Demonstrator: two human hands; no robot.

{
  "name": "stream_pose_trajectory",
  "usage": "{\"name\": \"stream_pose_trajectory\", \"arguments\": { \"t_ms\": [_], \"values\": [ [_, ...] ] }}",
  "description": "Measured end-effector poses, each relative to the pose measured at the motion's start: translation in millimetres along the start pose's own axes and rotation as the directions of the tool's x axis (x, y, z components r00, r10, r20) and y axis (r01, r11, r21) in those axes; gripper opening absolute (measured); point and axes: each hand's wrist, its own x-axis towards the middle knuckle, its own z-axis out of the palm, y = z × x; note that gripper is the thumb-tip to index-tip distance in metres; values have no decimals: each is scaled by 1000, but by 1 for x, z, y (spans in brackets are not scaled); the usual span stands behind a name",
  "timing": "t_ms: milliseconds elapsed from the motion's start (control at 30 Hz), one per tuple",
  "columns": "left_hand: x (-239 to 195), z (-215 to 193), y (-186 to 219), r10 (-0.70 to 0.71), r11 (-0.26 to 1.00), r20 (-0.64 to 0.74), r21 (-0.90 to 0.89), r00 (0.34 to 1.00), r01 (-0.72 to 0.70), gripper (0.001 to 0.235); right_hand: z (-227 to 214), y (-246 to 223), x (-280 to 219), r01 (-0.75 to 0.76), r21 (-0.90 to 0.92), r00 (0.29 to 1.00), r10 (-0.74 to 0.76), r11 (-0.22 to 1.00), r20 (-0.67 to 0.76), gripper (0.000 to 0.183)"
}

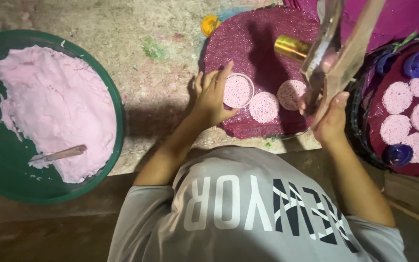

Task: The person scoops pink paste from a green basin into a handheld metal mold and presses it onto a glittery pink circular tray. They repeat this process to form multiple round pink items on the tray.

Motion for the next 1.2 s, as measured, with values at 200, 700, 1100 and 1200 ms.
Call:
{"name": "stream_pose_trajectory", "arguments": {
  "t_ms": [200, 700, 1100, 1200],
  "values": [
    [50, 9, -39, -134, 986, 48, -90, 990, 138, 125, -5, 2, -24, 99, 104, 987, -85, 990, -135, 95],
    [1, 43, -19, -246, 966, -290, -154, 925, 208, 58, -23, 5, -64, 90, 54, 973, -77, 994, -218, 98],
    [1, 10, 4, -77, 993, -178, 73, 981, 92, 21, -22, 9, -33, -15, -34, 999, 14, 999, -30, 91],
    [33, -6, 3, -103, 896, -201, -444, 974, 3, 57, -29, -5, -8, -230, -609, 957, 290, 759, 1, 91]
  ]
}}
